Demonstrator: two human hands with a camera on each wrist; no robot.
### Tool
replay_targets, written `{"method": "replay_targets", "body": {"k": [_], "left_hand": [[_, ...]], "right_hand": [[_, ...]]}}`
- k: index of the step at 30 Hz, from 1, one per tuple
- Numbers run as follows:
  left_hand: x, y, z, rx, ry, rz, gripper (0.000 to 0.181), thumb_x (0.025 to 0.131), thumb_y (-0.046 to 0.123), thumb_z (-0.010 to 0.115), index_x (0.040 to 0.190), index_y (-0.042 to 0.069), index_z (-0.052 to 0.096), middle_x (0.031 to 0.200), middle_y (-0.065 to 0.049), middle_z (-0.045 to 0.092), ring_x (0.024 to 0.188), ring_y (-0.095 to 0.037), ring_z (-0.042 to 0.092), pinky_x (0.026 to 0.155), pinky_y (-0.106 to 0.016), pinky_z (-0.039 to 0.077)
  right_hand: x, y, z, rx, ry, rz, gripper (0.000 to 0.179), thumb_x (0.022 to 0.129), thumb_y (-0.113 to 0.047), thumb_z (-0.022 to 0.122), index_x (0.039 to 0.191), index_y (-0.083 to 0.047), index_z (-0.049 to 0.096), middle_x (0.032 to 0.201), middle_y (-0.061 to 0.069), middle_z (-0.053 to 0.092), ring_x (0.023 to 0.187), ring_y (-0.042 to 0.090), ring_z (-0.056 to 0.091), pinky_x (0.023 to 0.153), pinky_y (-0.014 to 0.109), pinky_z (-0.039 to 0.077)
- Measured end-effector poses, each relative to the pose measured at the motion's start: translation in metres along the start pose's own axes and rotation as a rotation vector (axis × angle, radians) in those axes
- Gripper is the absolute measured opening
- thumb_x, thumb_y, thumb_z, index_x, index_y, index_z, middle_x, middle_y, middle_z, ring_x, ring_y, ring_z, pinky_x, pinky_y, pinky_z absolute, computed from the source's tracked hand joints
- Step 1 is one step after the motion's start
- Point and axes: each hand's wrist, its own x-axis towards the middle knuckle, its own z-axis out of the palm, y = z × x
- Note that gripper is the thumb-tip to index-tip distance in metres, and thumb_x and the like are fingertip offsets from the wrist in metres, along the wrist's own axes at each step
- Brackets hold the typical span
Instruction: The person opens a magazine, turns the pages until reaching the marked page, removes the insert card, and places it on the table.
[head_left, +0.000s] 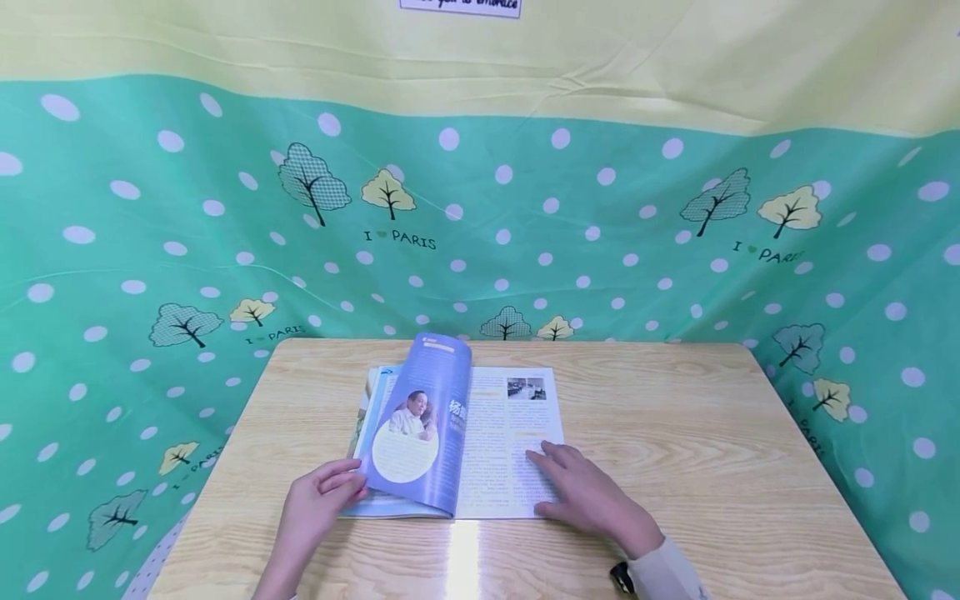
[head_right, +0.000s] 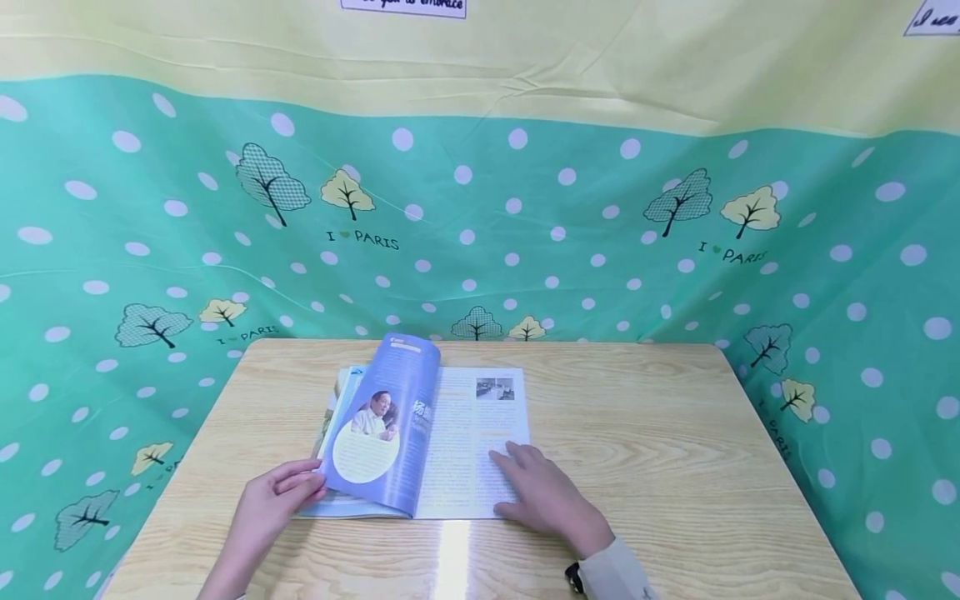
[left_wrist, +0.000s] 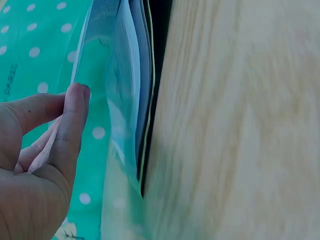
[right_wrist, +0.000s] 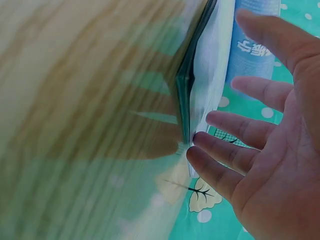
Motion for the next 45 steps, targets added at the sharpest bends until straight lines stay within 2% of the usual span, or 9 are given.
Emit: {"method": "replay_targets", "body": {"k": [5,11,18,30,40,45], "left_hand": [[-0.003,-0.004,-0.011,0.023,0.020,-0.025,0.041,0.090,0.000,0.072,0.127,-0.011,0.059,0.098,-0.017,0.074,0.084,-0.024,0.074,0.080,-0.029,0.062],[-0.004,-0.010,-0.015,0.024,0.030,-0.044,0.041,0.091,-0.001,0.071,0.128,-0.013,0.057,0.099,-0.018,0.073,0.085,-0.023,0.074,0.081,-0.029,0.062],[-0.006,-0.014,-0.017,0.044,0.054,-0.082,0.038,0.092,-0.002,0.068,0.127,-0.012,0.057,0.099,-0.018,0.073,0.087,-0.023,0.073,0.081,-0.028,0.062],[-0.009,-0.017,-0.021,0.056,0.067,-0.101,0.042,0.091,0.001,0.071,0.128,-0.011,0.057,0.102,-0.018,0.073,0.089,-0.023,0.073,0.081,-0.027,0.061],[-0.009,-0.016,-0.023,0.049,0.081,-0.102,0.041,0.091,0.001,0.071,0.128,-0.011,0.057,0.100,-0.017,0.073,0.087,-0.023,0.073,0.080,-0.028,0.062],[-0.010,-0.013,-0.024,0.069,0.088,-0.098,0.042,0.091,0.004,0.073,0.127,-0.011,0.058,0.103,-0.017,0.073,0.088,-0.021,0.073,0.081,-0.027,0.062]], "right_hand": [[-0.003,0.001,0.000,0.004,-0.055,0.006,0.084,0.081,-0.046,0.081,0.150,-0.013,0.046,0.156,0.021,0.035,0.141,0.044,0.033,0.113,0.060,0.036],[-0.004,0.001,-0.001,-0.016,-0.076,0.009,0.085,0.079,-0.047,0.083,0.149,-0.013,0.048,0.156,0.021,0.033,0.141,0.045,0.031,0.112,0.061,0.036],[-0.005,0.003,0.000,-0.004,-0.079,0.020,0.079,0.084,-0.046,0.079,0.149,-0.014,0.047,0.157,0.020,0.033,0.142,0.043,0.031,0.112,0.061,0.036],[-0.007,0.004,-0.004,0.030,-0.087,0.022,0.072,0.087,-0.046,0.076,0.147,-0.014,0.051,0.158,0.017,0.033,0.143,0.041,0.030,0.113,0.062,0.034],[-0.008,0.008,-0.006,0.056,-0.063,-0.003,0.062,0.093,-0.044,0.070,0.144,-0.012,0.054,0.153,0.016,0.042,0.140,0.040,0.036,0.113,0.060,0.035],[-0.007,0.010,-0.006,0.078,-0.024,0.005,0.056,0.095,-0.042,0.067,0.141,-0.012,0.056,0.147,0.013,0.049,0.136,0.034,0.043,0.112,0.054,0.040]]}}
